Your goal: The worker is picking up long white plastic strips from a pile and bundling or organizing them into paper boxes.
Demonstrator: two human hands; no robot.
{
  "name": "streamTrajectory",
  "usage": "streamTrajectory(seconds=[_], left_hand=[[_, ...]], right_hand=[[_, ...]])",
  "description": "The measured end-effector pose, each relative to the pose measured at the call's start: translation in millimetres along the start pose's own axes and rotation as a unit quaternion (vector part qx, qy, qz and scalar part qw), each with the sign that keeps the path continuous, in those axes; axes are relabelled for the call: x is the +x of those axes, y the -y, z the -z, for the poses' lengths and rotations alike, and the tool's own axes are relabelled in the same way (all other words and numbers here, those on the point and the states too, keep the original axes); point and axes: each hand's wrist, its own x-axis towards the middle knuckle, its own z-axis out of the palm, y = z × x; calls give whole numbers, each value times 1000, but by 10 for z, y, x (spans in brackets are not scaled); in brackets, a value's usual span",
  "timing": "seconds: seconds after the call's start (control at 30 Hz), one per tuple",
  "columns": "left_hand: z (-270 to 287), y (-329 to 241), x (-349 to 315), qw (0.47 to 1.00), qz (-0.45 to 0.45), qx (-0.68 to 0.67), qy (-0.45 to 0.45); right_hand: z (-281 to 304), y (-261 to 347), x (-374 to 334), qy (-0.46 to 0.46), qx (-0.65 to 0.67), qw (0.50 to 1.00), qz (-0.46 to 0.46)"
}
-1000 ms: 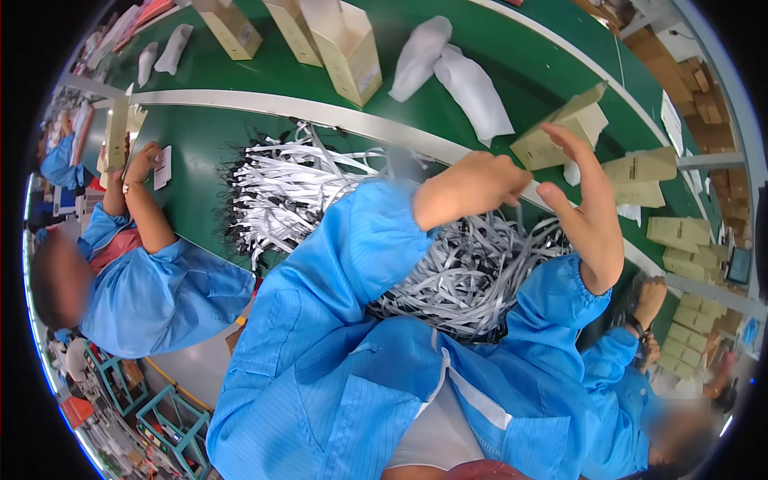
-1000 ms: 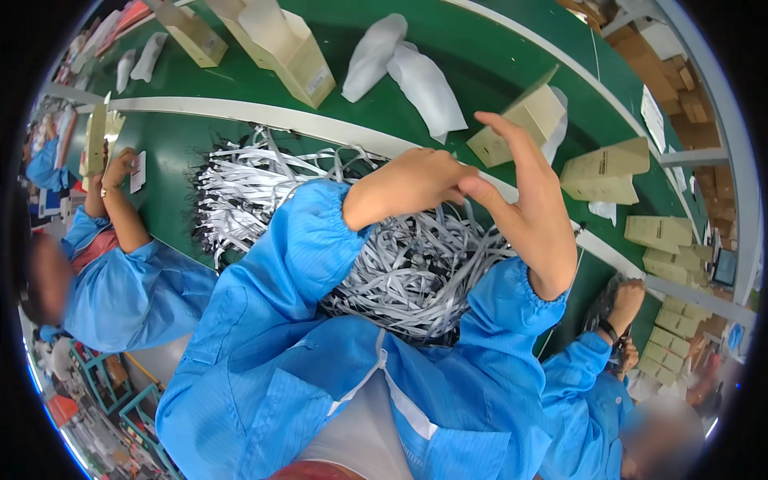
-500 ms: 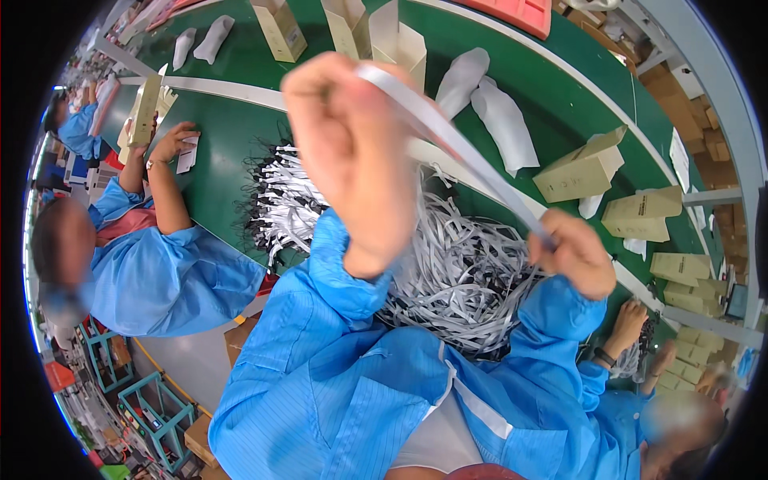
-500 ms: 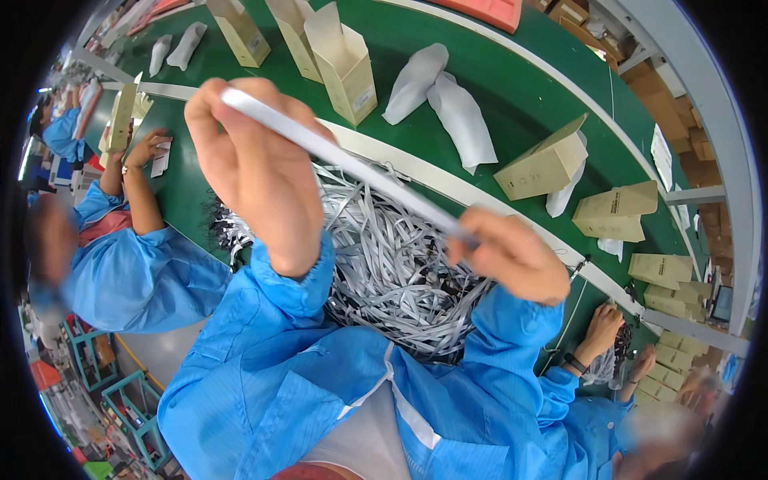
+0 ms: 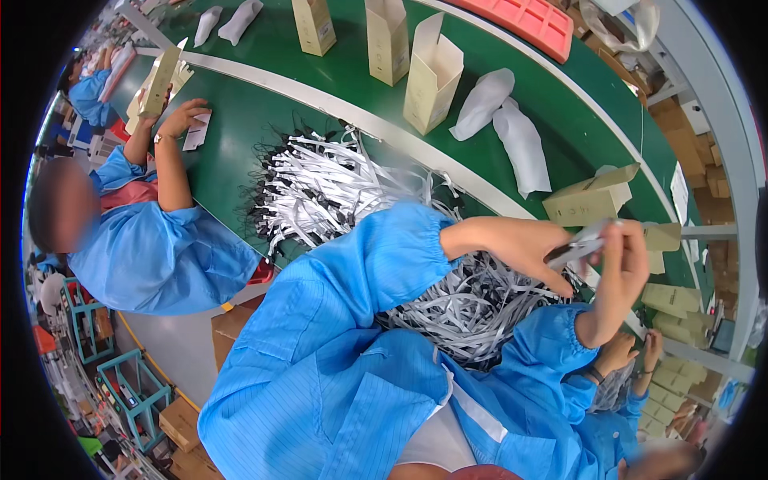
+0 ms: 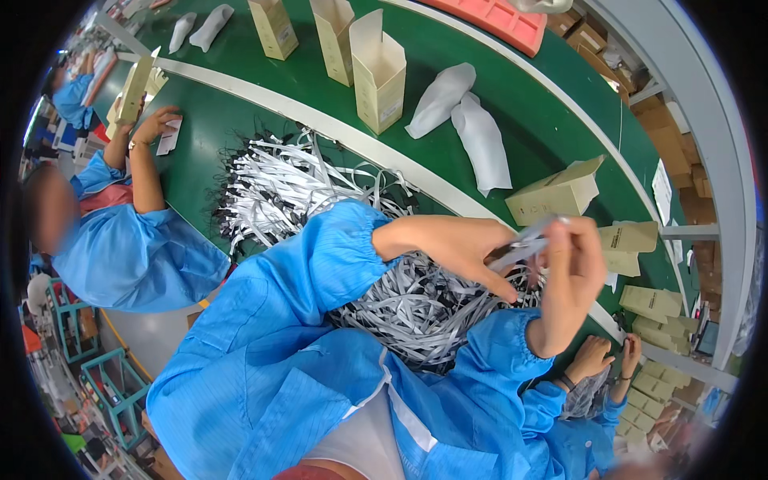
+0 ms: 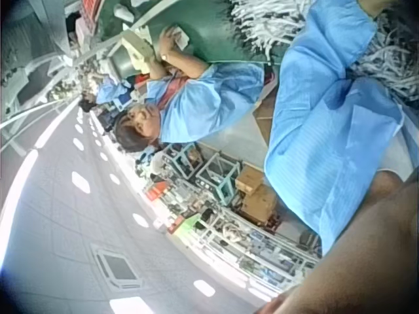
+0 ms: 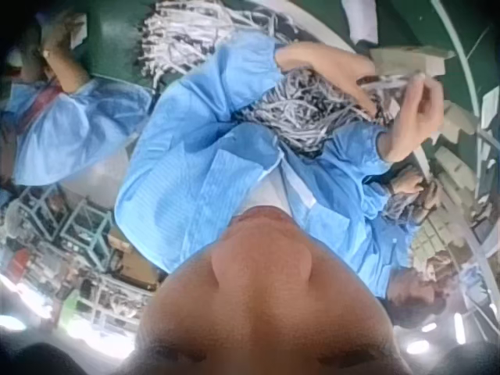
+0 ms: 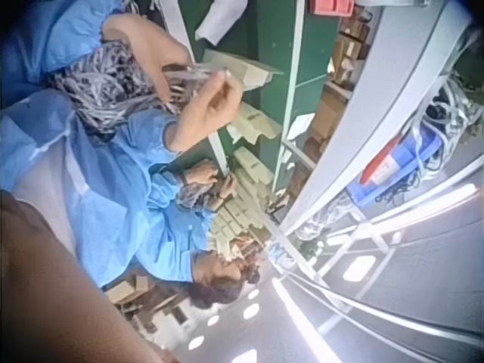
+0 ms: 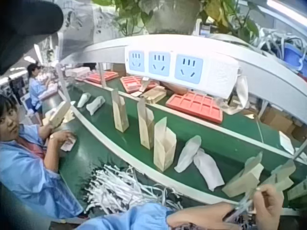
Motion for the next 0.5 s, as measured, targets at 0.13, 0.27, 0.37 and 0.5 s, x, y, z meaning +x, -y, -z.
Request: streamTrajectory(seconds=[0.13, 0.27, 0.37, 0.5], left_hand=[[255, 75, 61, 970, 113, -16, 213], [357, 218, 18, 988, -8, -153, -22], [343, -21, 95, 898, -26, -379, -223], [365, -183, 75, 754, 1, -571, -324]], right_hand=[[240, -189, 67, -95, 110, 988, 45], [121, -83, 90, -193, 173, 958, 121], [-159, -32, 174, -69, 132, 988, 38], [-461, -288, 252, 54, 79, 995, 16]])
